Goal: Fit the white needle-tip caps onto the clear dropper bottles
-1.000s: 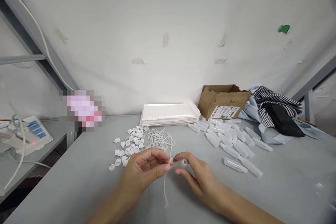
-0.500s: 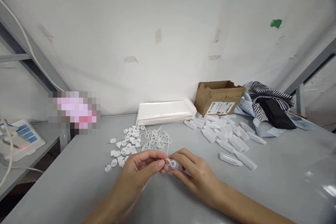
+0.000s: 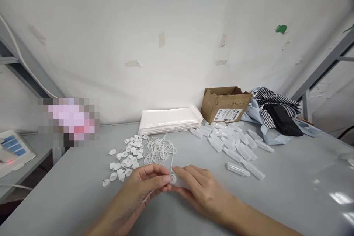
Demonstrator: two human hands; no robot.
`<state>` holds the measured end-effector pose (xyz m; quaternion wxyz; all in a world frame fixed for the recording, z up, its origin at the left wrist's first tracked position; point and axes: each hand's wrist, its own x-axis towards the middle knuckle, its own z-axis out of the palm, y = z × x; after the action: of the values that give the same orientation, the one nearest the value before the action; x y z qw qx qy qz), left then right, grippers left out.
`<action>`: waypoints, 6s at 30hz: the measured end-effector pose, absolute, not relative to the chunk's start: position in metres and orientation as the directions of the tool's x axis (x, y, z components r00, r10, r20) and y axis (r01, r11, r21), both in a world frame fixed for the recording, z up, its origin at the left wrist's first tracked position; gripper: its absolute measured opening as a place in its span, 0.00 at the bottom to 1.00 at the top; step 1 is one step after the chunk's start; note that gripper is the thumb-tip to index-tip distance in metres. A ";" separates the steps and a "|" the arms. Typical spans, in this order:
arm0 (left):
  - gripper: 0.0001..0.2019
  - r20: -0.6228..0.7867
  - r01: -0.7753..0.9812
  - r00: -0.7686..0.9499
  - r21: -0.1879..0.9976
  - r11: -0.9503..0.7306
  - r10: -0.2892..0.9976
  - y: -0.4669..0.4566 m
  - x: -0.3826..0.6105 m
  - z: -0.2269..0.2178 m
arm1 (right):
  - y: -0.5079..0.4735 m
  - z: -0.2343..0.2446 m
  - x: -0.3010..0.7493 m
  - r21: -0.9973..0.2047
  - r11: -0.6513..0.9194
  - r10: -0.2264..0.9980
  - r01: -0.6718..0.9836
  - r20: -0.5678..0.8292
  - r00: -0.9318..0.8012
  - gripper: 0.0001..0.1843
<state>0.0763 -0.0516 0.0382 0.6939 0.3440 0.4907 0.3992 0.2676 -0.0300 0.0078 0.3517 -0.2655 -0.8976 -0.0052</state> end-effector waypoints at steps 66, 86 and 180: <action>0.31 0.244 0.777 0.403 0.418 -0.471 0.882 -0.101 0.001 0.014 | -0.036 0.000 0.253 -0.928 0.242 0.785 0.282 0.017 -0.619 0.11; 0.30 0.068 0.837 0.457 0.305 -0.455 0.887 -0.088 -0.014 0.009 | -0.041 0.020 0.247 -0.507 0.789 0.405 0.346 0.006 -0.914 0.17; 0.09 0.078 0.817 0.383 0.436 -0.377 0.921 -0.020 0.037 0.015 | 0.046 0.012 0.339 0.072 0.480 0.848 0.874 0.220 -0.483 0.19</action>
<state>0.0365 -0.0204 0.0153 0.1653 0.8149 0.5332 0.1560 0.3395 0.0457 0.0116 0.0769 -0.5025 -0.8567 -0.0873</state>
